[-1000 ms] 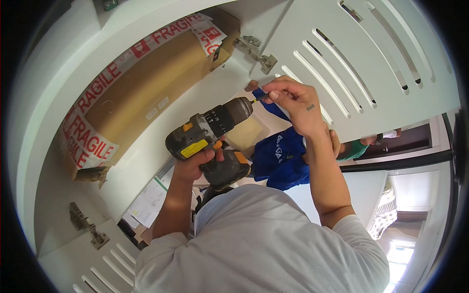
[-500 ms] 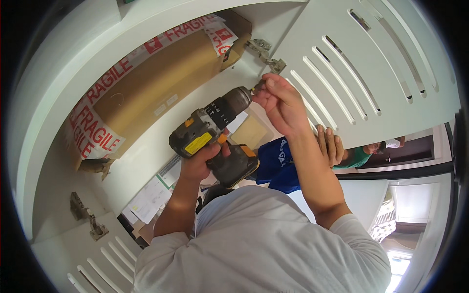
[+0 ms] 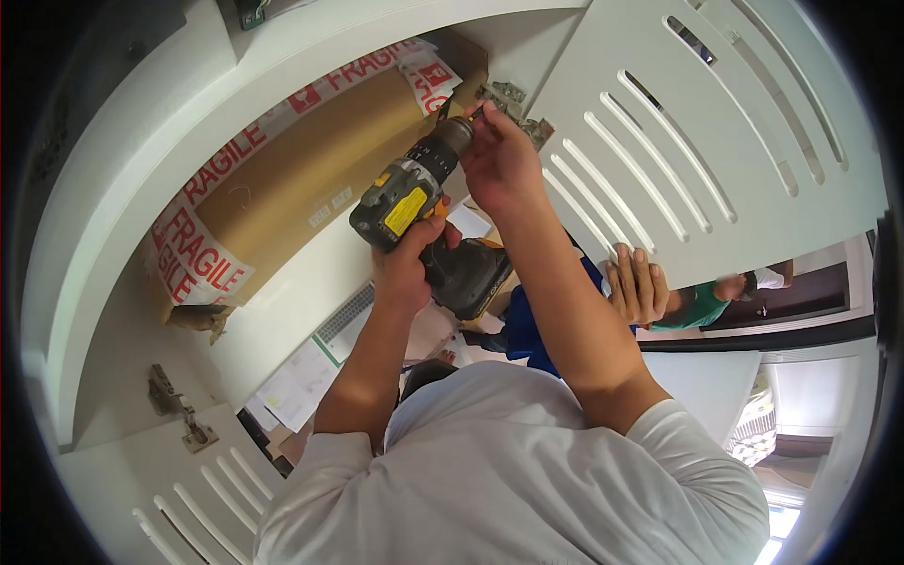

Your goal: The person uses a cordless drill to attach a white slatted cabinet door to a wall-mounted cabinet. They align the door, drive screws into the hinges, and test the door's movement by opening and closing it. A second person is visible in the background.

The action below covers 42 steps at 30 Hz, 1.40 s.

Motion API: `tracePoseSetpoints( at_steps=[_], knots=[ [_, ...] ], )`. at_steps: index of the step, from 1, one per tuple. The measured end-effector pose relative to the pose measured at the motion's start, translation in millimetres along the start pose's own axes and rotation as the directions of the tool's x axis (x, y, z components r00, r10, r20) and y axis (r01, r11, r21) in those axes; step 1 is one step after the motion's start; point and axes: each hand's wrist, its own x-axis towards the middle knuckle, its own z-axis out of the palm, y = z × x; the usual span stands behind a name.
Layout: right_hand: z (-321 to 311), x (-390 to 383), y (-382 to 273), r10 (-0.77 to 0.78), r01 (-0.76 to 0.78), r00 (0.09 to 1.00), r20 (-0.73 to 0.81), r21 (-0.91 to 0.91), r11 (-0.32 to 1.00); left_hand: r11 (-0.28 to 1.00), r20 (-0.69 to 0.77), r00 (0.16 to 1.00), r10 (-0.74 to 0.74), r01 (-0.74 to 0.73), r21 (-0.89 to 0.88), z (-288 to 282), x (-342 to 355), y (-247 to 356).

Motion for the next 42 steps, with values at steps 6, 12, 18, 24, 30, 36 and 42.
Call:
tracePoseSetpoints(
  at_steps=[6, 12, 18, 24, 30, 36, 42],
  knots=[
    [0, 24, 9, 0.006, 0.008, 0.995, -0.101, 0.139, 0.990, 0.997, -0.021, 0.999, -0.025, 0.027, 0.070, 11, 19, 1],
    [-3, 37, 11, -0.015, 0.017, 1.000, -0.010, 0.278, 0.961, 0.990, -0.004, 1.000, -0.023, 0.023, 0.139, 15, 33, 1],
    [3, 39, 15, -0.024, 0.024, 1.000, -0.007, 0.395, 0.919, 0.984, -0.032, 0.997, -0.064, 0.068, 0.164, 15, 43, 11],
    [9, 40, 18, -0.012, 0.019, 1.000, -0.017, 0.508, 0.861, 0.977, -0.061, 0.990, -0.126, 0.135, 0.166, 9, 49, 21],
    [1, 40, 19, -0.025, 0.020, 1.000, 0.004, 0.447, 0.894, 0.981, -0.037, 0.990, -0.139, 0.143, 0.128, 1, 55, 13],
    [-19, 18, 19, -0.008, 0.009, 1.000, -0.010, 0.125, 0.992, 0.988, -0.014, 0.994, -0.109, 0.110, 0.106, -1, 54, 4],
    [-30, -47, -33, -0.429, 0.334, 0.872, 0.235, -0.927, 0.172, 0.999, 0.025, 0.999, -0.021, 0.021, 0.024, -2, 48, 3]
  ],
)
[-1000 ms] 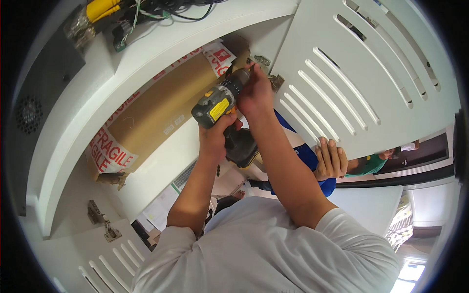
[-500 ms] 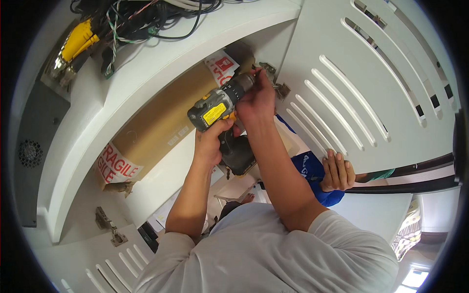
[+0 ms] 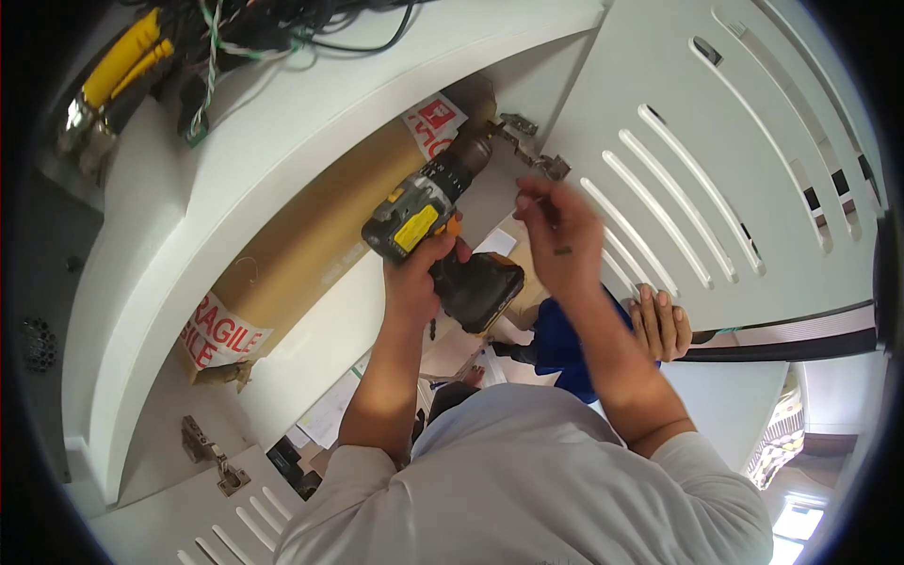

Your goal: The person uses a cordless drill to attach a white slatted cabinet door to a wall-mounted cabinet. They align the door, drive screws into the hinges, and test the door's movement by opening and closing it. A second person is visible in the background.

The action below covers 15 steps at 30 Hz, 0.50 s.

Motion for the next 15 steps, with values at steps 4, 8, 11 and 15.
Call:
tracePoseSetpoints(
  at_steps=[4, 8, 11, 15],
  knots=[
    [-9, 48, -32, -0.481, 0.471, 0.863, 0.157, -0.597, 0.649, 0.999, 0.012, 0.999, 0.045, -0.045, -0.010, -2, 1, -5],
    [6, 72, -59, -0.176, 0.466, 0.885, 0.431, -0.806, 0.366, 0.993, 0.001, 0.993, 0.114, -0.114, -0.024, -6, -13, -10],
    [16, 76, -68, -0.090, 0.505, 0.863, 0.498, -0.835, 0.219, 0.990, -0.018, 0.991, 0.131, -0.132, -0.043, -10, -26, -11],
    [26, 82, -73, -0.063, 0.442, 0.897, 0.437, -0.881, 0.168, 0.987, 0.008, 0.988, 0.154, -0.154, -0.055, -20, -37, -6]
  ],
)
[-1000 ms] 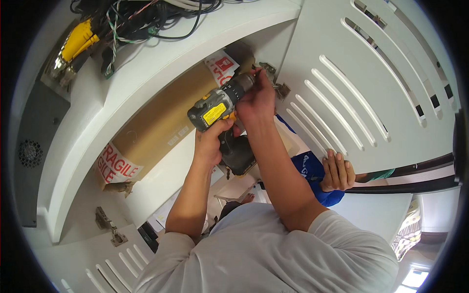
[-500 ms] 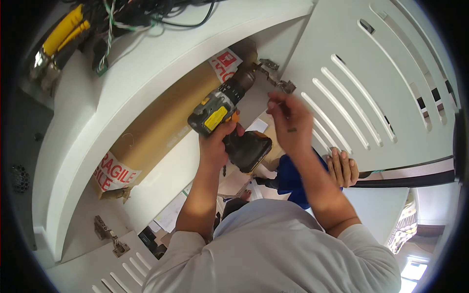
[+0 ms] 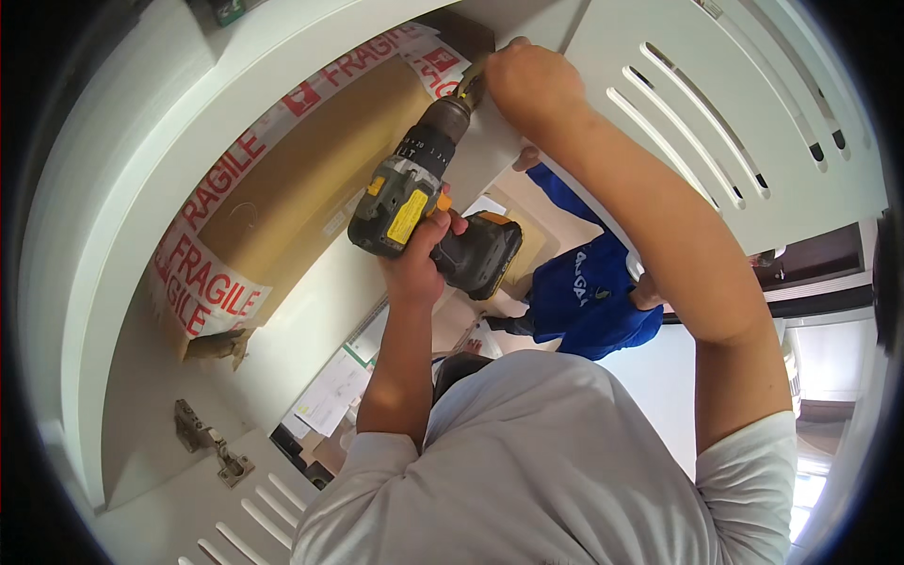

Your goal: The person uses a cordless drill to attach a white slatted cabinet door to a wall-mounted cabinet. They align the door, drive screws into the hinges, and test the door's movement by opening and closing it. A second person is visible in the background.

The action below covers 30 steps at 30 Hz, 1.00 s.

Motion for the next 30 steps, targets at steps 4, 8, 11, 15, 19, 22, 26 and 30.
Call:
tracePoseSetpoints(
  at_steps=[4, 8, 11, 15, 19, 22, 26, 30],
  knots=[
    [-5, 11, 0, -0.015, 0.014, 0.998, 0.053, 0.015, 1.000, 0.999, 0.008, 0.999, 0.047, -0.047, -0.024, -4, -1, 3],
    [-9, 19, 0, 0.011, -0.015, 0.996, 0.083, 0.050, 0.999, 0.995, 0.030, 0.997, 0.068, -0.065, -0.074, -5, 2, 2],
    [-7, 20, -1, 0.016, -0.018, 0.999, 0.034, 0.045, 0.999, 0.995, 0.025, 0.998, 0.059, -0.056, -0.086, -6, 5, 2],
    [-3, 20, 1, -0.006, 0.005, 0.998, 0.068, 0.014, 1.000, 0.993, 0.023, 0.998, 0.052, -0.049, -0.105, -6, 5, 0],
    [1, 19, 3, -0.045, 0.047, 0.997, 0.067, -0.020, 0.999, 0.992, 0.058, 0.996, 0.064, -0.057, -0.114, -7, 4, 0],
    [0, 19, 5, -0.055, 0.056, 0.998, 0.035, -0.013, 0.998, 0.993, 0.073, 0.996, 0.057, -0.049, -0.110, -7, 4, 0],
    [-7, 23, 16, -0.188, 0.192, 0.981, 0.047, -0.094, 0.977, 0.993, 0.066, 0.994, 0.087, -0.081, -0.084, -5, 3, -2],
    [-18, 32, 27, -0.330, 0.353, 0.934, 0.135, -0.217, 0.910, 0.991, 0.046, 0.995, 0.090, -0.085, -0.102, -3, 3, -3]
  ],
)
